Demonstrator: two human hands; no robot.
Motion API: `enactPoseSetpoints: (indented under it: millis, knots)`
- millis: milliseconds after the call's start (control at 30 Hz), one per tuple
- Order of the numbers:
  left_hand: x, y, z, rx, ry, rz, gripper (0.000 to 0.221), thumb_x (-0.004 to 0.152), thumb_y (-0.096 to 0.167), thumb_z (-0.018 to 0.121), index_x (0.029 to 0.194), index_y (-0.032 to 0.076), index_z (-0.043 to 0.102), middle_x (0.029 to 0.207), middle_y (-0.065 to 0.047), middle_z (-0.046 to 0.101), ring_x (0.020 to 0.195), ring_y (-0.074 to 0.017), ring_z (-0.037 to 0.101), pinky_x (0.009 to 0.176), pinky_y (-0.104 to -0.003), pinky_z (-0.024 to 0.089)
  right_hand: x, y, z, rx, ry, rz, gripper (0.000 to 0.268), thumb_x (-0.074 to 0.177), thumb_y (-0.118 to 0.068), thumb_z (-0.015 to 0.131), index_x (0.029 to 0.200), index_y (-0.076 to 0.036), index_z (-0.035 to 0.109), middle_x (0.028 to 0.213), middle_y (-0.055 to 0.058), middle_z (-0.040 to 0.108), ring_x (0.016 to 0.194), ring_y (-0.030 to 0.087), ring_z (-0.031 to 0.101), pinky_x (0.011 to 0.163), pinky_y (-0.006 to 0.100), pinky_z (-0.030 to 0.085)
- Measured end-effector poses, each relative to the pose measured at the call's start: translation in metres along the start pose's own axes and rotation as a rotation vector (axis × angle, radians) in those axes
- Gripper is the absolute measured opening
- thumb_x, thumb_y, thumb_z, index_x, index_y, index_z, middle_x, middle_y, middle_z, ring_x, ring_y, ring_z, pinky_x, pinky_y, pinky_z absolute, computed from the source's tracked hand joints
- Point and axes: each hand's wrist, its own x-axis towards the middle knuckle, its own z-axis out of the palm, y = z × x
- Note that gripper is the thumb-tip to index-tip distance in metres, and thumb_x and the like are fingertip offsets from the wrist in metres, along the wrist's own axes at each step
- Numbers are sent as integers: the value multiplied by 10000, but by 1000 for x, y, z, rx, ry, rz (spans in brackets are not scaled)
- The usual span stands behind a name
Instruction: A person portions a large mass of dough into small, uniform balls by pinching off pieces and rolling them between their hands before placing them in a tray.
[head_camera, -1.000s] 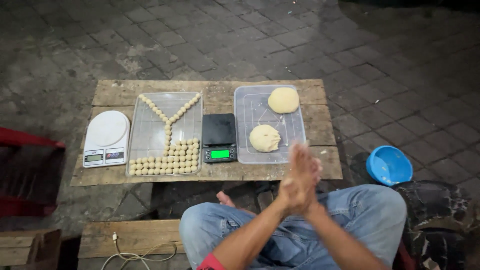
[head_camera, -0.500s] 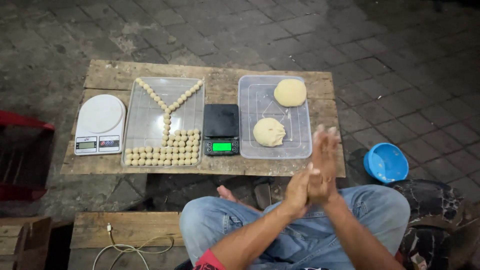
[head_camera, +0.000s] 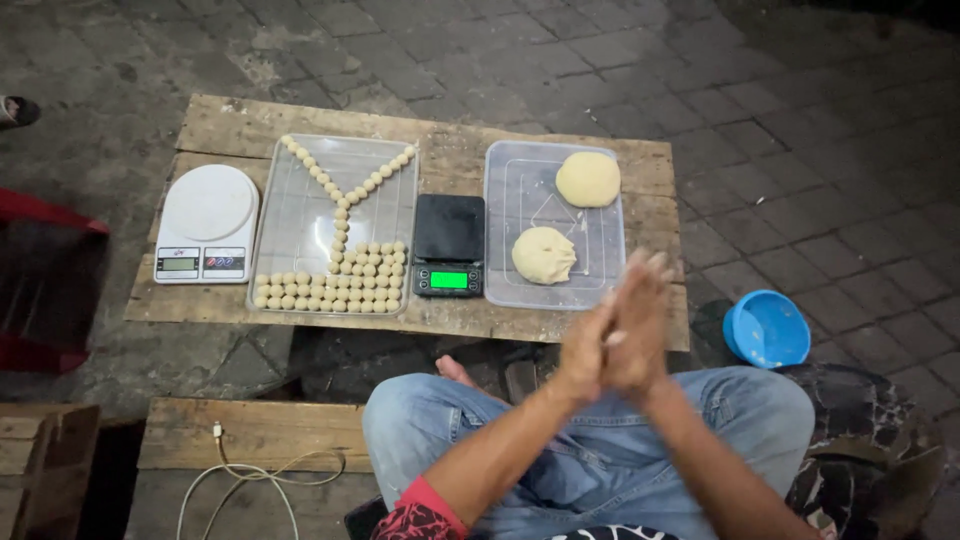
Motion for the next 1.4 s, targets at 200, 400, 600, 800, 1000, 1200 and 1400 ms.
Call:
enactPoseSetpoints:
  millis: [200, 400, 600, 800, 1000, 1200, 1400]
  knots:
    - [-16, -2, 17, -292, -499, 1041, 822, 1031, 436, 495, 1618, -34, 161, 1706, -222, 137, 1572, -383, 124, 1270, -619, 41, 8, -17, 14, 282, 33, -17, 825, 1040, -584, 102, 1648, -27, 78, 1729, 206, 46, 1568, 486, -27, 1276, 621, -69]
    - [-15, 25, 5, 323, 65, 113, 468, 1062, 357, 575, 1319, -29, 640, 1469, -225, 536, 1397, -276, 493, 1274, -457, 240, 6, -4, -2, 105, -25, -32, 733, 1074, -501, 112, 1654, -55, 146, 1714, 232, 134, 1551, 535, 5, 1226, 664, -70]
    - [-12, -7, -15, 272, -78, 221, 368, 1074, 211, 535, 1338, -24, 636, 1439, -199, 583, 1391, -273, 521, 1224, -369, 362, 5, -44, 12, 932, 302, 162, 721, 1080, -475, 189, 1676, -97, 38, 1763, 79, -9, 1619, 316, -79, 1339, 516, -129]
    - [26, -13, -25, 60, 0, 1, 524, 1068, 478, 669, 1407, 85, 598, 1290, -135, 674, 1059, -310, 698, 849, -535, 606, 0, -8, -4, -33, -10, -40, 828, 1071, -528, 35, 1624, 75, 164, 1691, 305, 116, 1536, 550, 36, 1245, 661, -8]
    - [-9, 54, 15, -224, -246, 156, 558, 1050, 304, 413, 1542, 43, 402, 1393, -105, 436, 1189, -195, 405, 950, -313, 341, 7, -42, 42, 1342, 577, 57, 605, 1138, -421, 75, 1691, -178, 106, 1776, -29, 55, 1637, 256, -19, 1379, 536, -61]
    - [38, 10, -23, -152, 28, -75, 238, 1088, 248, 614, 1275, 141, 716, 1190, -39, 723, 1073, -184, 713, 934, -364, 605, 18, 33, 12, -197, 26, -4, 737, 1096, -461, 138, 1642, 34, 174, 1689, 297, 192, 1532, 517, 125, 1245, 634, 48]
    - [-2, 96, 2, 41, 185, 80, 274, 924, -38, 548, 1157, 56, 657, 963, -48, 648, 906, -195, 740, 781, -270, 655, -65, -18, 23, 98, 164, 260, 663, 1099, -268, 398, 1606, 115, 210, 1647, 363, 250, 1522, 556, 169, 1249, 616, 77]
